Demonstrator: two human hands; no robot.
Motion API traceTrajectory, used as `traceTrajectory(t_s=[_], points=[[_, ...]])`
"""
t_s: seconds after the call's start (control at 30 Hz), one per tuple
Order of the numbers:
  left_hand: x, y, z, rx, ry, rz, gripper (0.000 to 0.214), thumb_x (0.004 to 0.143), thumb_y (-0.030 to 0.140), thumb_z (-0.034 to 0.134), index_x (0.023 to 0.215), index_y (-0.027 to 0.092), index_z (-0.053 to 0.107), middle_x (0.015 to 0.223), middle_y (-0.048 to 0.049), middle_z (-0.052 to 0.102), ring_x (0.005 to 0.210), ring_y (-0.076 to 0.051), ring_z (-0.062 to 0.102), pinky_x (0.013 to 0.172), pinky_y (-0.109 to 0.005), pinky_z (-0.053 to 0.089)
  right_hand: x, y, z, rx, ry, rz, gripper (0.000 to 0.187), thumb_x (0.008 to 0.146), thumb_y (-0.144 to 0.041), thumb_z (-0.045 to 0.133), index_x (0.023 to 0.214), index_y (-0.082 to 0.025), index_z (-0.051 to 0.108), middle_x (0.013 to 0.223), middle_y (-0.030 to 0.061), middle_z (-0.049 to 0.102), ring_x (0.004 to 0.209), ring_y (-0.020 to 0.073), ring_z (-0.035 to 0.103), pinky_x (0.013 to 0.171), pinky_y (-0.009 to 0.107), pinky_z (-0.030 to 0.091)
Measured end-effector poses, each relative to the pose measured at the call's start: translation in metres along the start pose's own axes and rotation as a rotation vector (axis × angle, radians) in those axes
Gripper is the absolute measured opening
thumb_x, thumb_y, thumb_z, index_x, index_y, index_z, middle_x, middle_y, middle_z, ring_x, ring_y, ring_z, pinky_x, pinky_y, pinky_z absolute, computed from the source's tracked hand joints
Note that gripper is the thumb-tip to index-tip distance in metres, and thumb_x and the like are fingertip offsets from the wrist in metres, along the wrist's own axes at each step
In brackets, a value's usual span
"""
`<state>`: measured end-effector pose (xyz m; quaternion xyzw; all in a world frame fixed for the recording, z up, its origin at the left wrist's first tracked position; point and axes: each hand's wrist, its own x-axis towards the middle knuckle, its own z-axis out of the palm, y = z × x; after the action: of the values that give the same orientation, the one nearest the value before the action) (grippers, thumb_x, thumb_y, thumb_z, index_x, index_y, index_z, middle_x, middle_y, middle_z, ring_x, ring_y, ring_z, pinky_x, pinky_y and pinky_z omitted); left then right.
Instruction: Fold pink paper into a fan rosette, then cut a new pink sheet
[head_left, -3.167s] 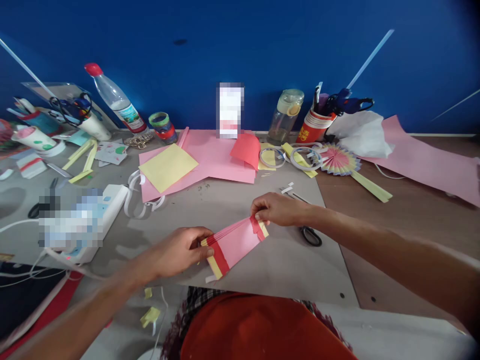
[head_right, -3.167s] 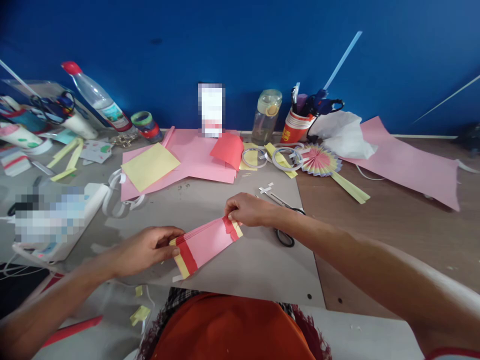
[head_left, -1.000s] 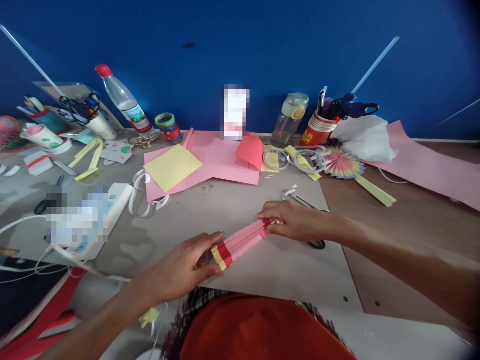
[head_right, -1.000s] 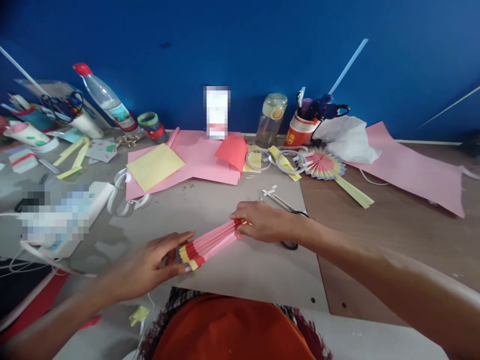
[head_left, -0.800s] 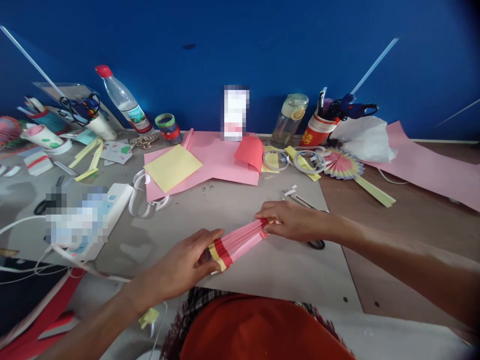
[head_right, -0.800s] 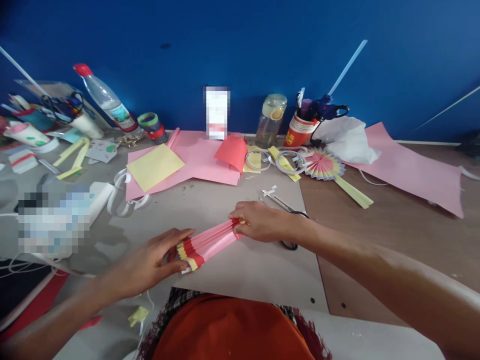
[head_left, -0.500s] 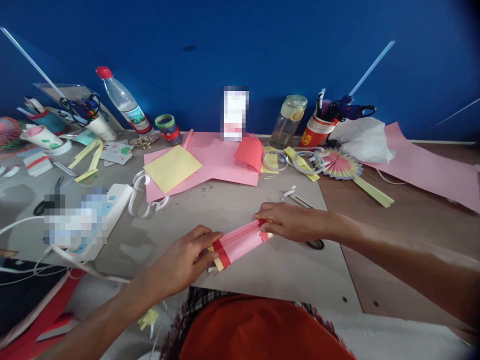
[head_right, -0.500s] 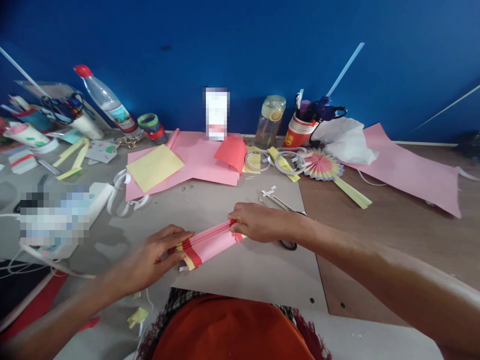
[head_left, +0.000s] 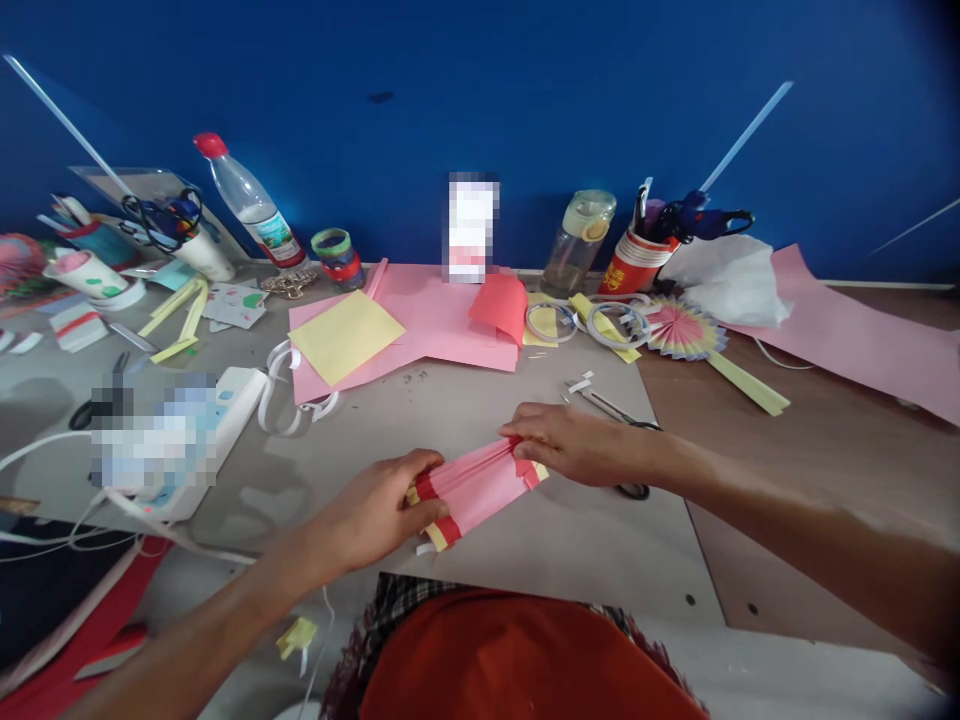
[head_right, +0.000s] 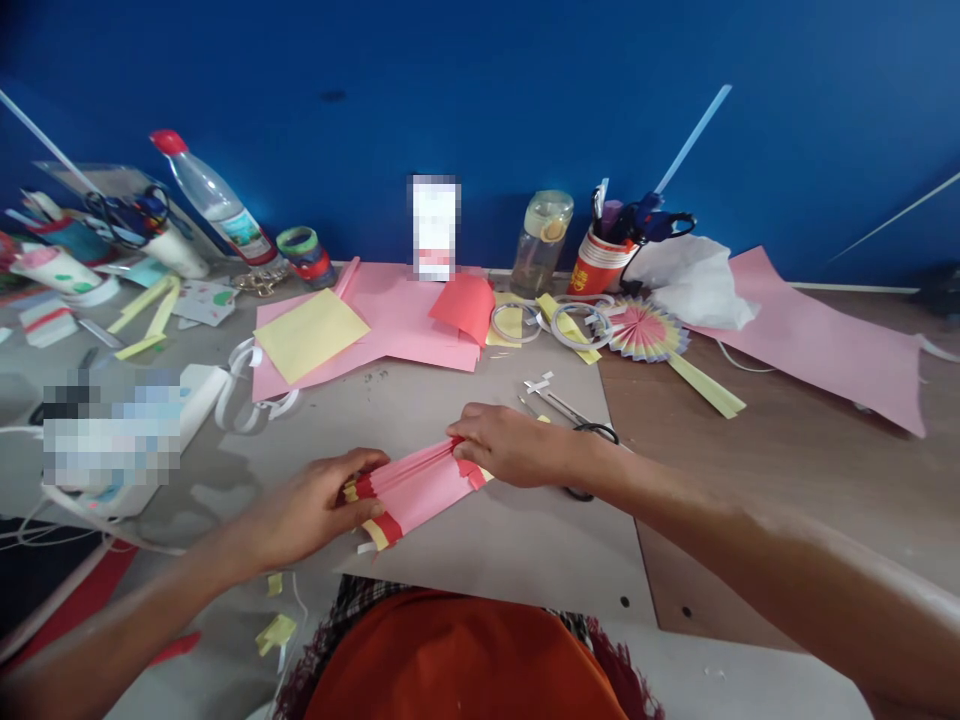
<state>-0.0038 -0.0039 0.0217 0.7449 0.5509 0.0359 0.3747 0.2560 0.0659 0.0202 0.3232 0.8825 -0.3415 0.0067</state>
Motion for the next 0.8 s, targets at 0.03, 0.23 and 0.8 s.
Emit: traceTrajectory(t_s=[0.03,0.23,0.8], points=[[0.001,0.001,0.000,0.007,-0.001,0.008,0.035,0.083,0.038,0.051,0.114,0.023,0.056,0.096,-0.0015,0.067,0.075,-0.016,0.061,0.065,-0.025,0.045,0.000,0.001,0.000,0.000,-0.001,-0.003,0.033,0.095,-0.032,0.035,0.107,-0.017,0.063,0.105,0.0096,0.059,0.097,0.0204,0.056,0.085,0.032,0.042],[0.004,-0.002,0.006,0.124,0.047,0.087,0.036,0.092,0.037,0.037,0.118,0.024,0.059,0.100,-0.0047,0.066,0.089,-0.017,0.061,0.078,-0.026,0.047,0.000,0.002,0.004,-0.005,0.018,-0.016,0.034,0.096,-0.031,0.034,0.102,-0.017,0.064,0.102,0.0093,0.059,0.095,0.0193,0.057,0.085,0.031,0.043],[0.014,-0.021,0.027,0.441,0.179,0.215,0.037,0.095,0.032,0.036,0.124,0.017,0.052,0.107,-0.0103,0.058,0.093,-0.022,0.059,0.084,-0.038,0.048,0.009,0.019,0.042,-0.366,0.189,-0.054,0.028,0.094,-0.024,0.039,0.087,-0.014,0.064,0.094,0.0111,0.057,0.085,0.0195,0.049,0.077,0.032,0.034]])
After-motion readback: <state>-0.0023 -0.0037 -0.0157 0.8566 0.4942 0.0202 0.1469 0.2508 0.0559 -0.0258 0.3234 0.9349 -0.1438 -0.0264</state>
